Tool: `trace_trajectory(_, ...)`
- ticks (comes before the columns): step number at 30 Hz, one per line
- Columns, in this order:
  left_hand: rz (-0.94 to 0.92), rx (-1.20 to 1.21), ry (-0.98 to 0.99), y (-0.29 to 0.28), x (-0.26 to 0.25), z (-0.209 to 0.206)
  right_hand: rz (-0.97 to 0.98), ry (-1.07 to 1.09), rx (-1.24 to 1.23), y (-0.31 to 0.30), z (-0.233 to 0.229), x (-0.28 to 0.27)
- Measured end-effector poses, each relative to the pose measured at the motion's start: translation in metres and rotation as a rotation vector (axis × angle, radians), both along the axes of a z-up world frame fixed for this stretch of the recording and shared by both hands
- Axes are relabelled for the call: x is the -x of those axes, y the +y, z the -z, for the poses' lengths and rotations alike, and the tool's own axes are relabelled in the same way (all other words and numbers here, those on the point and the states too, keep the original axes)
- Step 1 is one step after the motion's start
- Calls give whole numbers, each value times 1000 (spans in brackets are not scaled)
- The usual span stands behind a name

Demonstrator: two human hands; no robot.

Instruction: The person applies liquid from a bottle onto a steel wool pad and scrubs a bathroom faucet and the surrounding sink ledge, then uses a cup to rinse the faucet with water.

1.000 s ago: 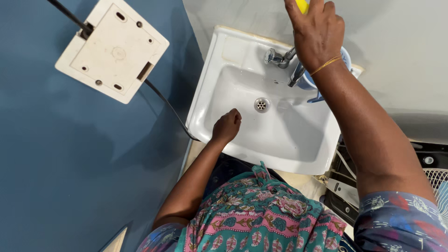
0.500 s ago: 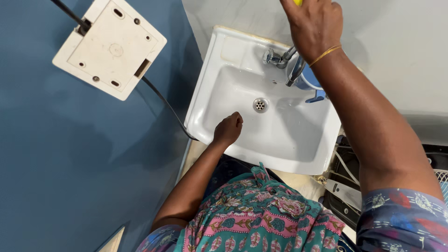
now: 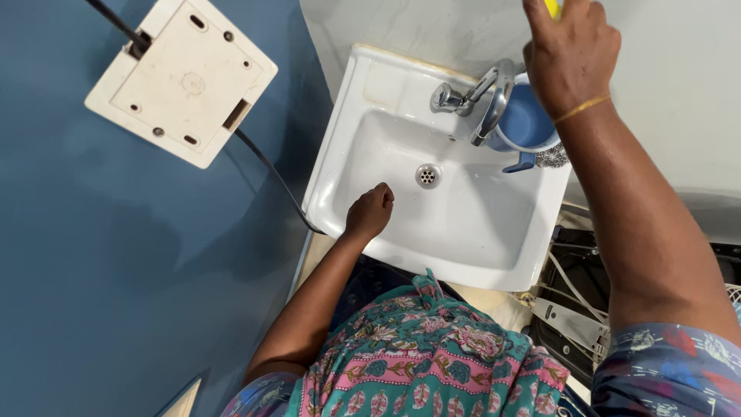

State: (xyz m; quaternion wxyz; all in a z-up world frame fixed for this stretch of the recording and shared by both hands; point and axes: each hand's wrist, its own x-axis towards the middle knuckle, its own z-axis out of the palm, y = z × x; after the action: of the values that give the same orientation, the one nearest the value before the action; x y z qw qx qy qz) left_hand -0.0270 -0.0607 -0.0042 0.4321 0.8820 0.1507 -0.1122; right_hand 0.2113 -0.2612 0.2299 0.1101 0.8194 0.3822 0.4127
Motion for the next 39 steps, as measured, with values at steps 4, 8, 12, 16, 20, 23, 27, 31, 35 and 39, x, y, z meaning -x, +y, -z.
trace_trajectory(4, 1, 11, -11, 0, -6, -1, 117, 114, 53, -22, 11, 5)
trace_trajectory(8, 26, 7, 26, -3, -13, 1, 145, 205, 61, -37, 28, 8)
trace_trajectory(12, 35, 8, -18, -5, -18, 6, 158, 209, 44, -45, 34, 7)
trace_trajectory(16, 40, 0, -30, -6, -21, 8, 183, 194, 56, -52, 34, 6)
trace_trajectory(20, 36, 13, -6, -5, -23, 8, 227, 210, 42, -56, 37, 2)
trace_trajectory(23, 37, 0, -52, -5, -24, 9, 140, 207, 19, -61, 36, 8)
trace_trajectory(27, 36, 16, -20, -4, -24, 6, 176, 294, 38, -62, 42, 28)
trace_trajectory(31, 25, 24, -40, -4, -24, 5, 142, 376, -35, -61, 46, 45)
trace_trajectory(35, 28, 7, -58, -4, -24, 3, 197, 407, 9, -62, 44, 53)
trace_trajectory(39, 28, 36, -51, -5, -24, 3, 175, 441, -53, -62, 46, 63)
